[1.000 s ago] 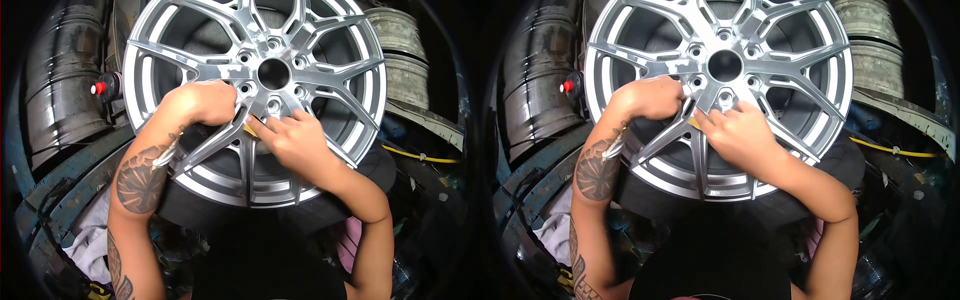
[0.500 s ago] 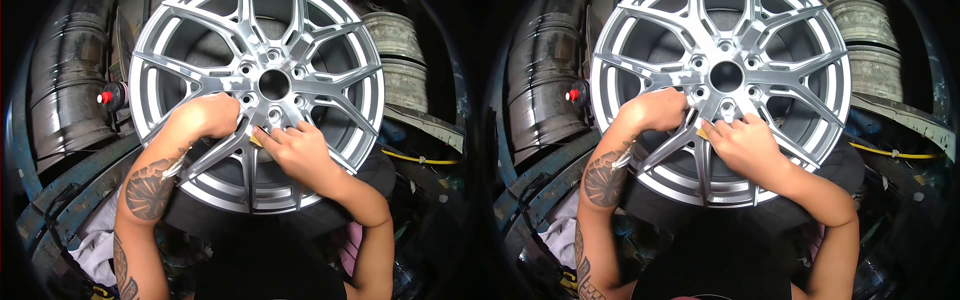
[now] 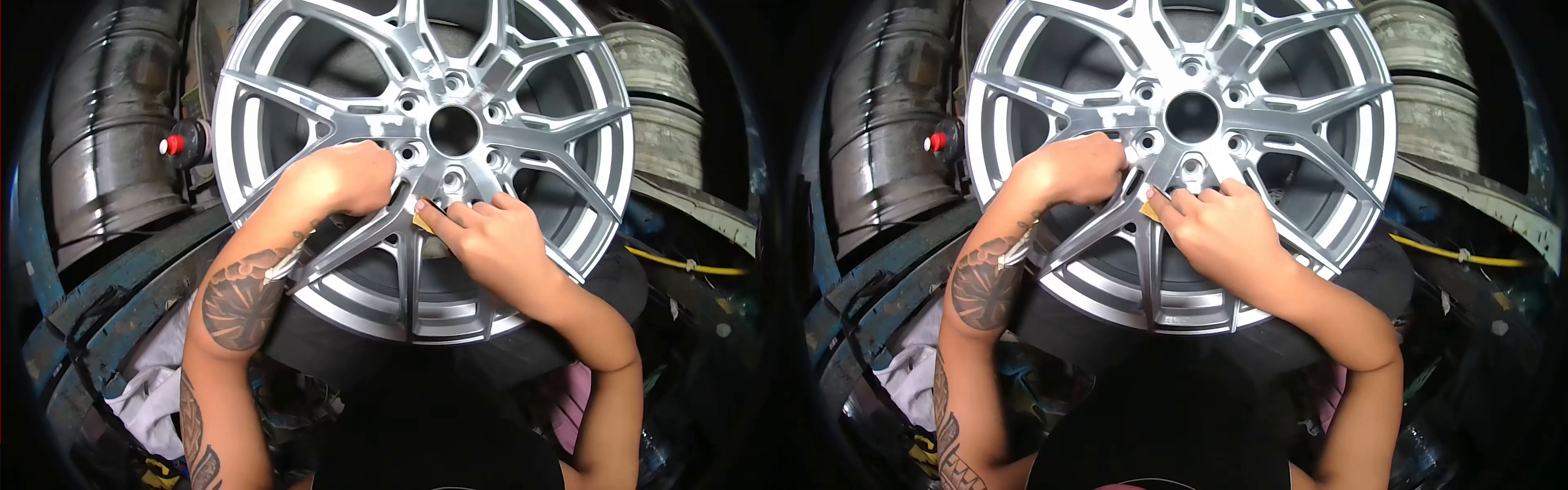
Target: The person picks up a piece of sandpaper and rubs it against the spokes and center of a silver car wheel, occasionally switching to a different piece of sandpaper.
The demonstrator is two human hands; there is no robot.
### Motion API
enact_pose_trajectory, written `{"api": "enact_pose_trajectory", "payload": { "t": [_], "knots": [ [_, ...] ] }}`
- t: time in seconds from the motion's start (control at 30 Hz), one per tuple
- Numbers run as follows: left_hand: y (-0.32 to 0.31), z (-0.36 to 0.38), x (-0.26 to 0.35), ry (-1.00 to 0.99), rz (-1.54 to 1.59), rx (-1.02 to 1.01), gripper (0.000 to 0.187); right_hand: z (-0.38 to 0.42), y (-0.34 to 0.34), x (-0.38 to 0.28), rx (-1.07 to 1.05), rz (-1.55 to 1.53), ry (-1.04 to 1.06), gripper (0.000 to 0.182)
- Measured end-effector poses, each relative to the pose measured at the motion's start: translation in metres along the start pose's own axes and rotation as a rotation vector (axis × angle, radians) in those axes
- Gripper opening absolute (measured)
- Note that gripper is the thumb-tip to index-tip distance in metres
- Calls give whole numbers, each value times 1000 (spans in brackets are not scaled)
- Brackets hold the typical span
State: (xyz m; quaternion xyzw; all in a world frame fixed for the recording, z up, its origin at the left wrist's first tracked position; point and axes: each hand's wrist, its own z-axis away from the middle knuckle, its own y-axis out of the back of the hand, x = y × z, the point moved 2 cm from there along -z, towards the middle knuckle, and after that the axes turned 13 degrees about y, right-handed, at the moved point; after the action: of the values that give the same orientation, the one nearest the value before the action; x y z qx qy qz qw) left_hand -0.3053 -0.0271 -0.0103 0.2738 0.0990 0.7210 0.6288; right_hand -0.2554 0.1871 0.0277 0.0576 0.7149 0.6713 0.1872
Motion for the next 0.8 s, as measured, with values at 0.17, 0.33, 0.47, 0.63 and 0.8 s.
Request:
{"api": "enact_pose_trajectory", "payload": {
  "t": [0.17,0.33,0.47,0.63,0.8],
  "knots": [
    [5,4,4,14,-43,-12,30,-1,-8,-8,-11,-4,-38,46],
    [6,8,5,-3,-13,-1,29,-3,-17,-11,0,-8,-39,47],
    [-2,-3,-1,-23,-41,48,28,-3,-9,-5,9,15,-45,47],
    [6,4,7,15,-55,-21,29,-3,-10,-4,5,50,-24,46],
    [-5,1,2,-12,-37,9,29,-10,-24,-12,40,80,-2,41]
  ]
}}
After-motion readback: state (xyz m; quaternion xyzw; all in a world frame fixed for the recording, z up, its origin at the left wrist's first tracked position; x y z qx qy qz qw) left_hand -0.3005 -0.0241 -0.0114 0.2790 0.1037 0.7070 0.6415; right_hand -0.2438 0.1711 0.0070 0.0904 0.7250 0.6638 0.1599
